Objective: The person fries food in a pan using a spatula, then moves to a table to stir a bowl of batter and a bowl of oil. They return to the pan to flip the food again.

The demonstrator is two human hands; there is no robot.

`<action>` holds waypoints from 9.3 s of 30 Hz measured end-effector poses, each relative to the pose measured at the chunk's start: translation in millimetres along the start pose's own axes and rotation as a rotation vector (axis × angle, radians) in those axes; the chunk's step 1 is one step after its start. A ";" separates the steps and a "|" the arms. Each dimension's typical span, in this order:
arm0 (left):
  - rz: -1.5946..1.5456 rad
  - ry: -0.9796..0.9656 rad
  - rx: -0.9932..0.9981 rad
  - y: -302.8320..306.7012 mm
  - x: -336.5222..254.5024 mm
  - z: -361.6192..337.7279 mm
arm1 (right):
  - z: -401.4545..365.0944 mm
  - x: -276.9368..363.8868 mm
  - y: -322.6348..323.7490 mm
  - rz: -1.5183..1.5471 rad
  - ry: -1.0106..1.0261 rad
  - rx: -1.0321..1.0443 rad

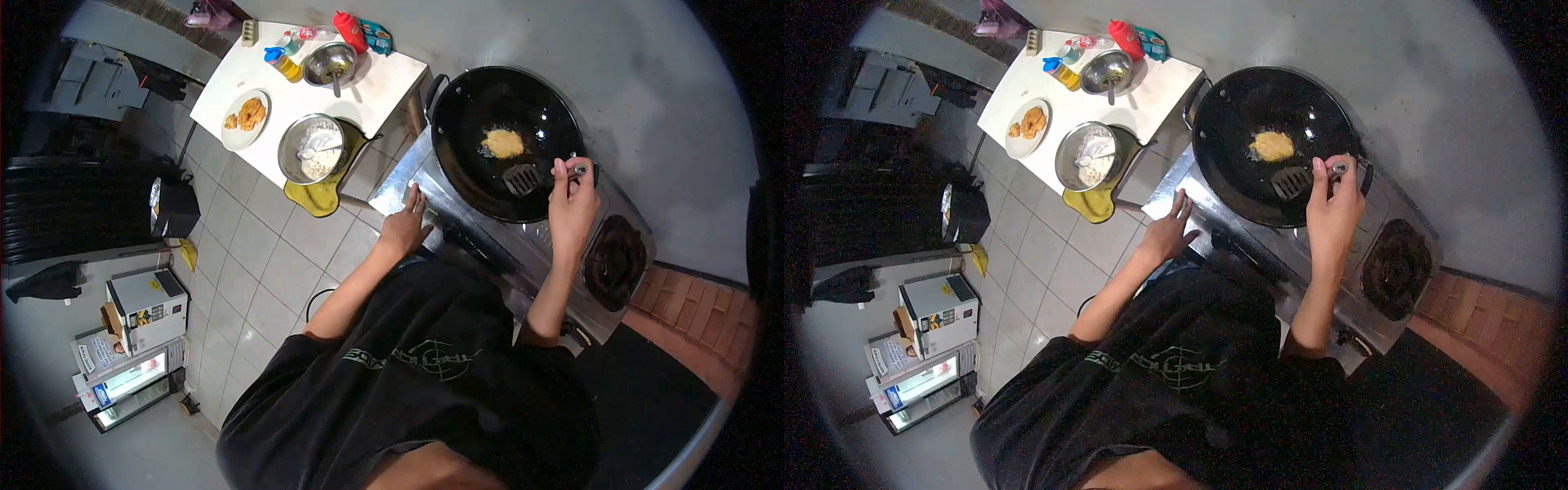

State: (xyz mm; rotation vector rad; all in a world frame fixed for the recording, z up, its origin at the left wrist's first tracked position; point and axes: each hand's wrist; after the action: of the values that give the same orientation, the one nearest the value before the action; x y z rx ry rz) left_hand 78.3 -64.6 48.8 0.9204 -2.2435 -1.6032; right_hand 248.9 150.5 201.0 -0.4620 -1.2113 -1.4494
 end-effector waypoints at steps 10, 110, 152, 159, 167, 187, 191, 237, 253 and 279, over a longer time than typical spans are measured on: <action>0.007 0.053 0.105 16.6 -7.4 1.7 | -2.5 -4.1 6.7 -0.036 -0.024 0.018; -0.008 0.034 0.084 13.3 -13.1 0.7 | 31.8 17.5 17.3 -0.073 0.022 0.150; 0.028 0.010 0.064 12.6 -12.8 0.3 | 30.0 -46.1 -3.9 0.055 0.050 0.107; 0.042 0.000 0.036 10.7 -12.9 -0.2 | 33.5 -30.0 13.8 -0.065 0.119 0.065; 0.030 0.016 0.063 11.8 -13.2 0.3 | 29.4 -19.3 17.7 -0.097 0.164 0.083; 0.020 0.004 0.036 9.8 -12.1 -0.4 | 25.1 -7.4 16.3 -0.106 0.144 0.113; 0.023 0.003 0.056 10.0 -11.1 -0.4 | 24.2 -4.9 15.4 -0.102 0.126 0.151; 0.034 0.067 0.098 16.0 -18.0 -1.1 | 17.8 -7.5 4.8 -0.065 0.062 0.021; 0.010 0.024 0.091 11.8 -13.9 0.6 | 10.2 1.4 20.0 -0.102 0.022 0.132; -0.010 0.062 0.071 9.9 -13.3 -2.8 | 17.6 11.9 16.1 -0.024 0.000 0.208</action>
State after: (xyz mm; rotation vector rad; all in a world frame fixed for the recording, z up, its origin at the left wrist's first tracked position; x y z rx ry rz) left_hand 86.5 -56.7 61.0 0.9870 -2.2702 -1.4860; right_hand 254.0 162.4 224.4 -0.3059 -1.3557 -1.3263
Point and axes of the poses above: each hand's wrist, its own z-axis towards the middle knuckle, its own y-axis out of the back of the hand, x = y × z, and after that the axes turned 10 degrees about y, right-handed
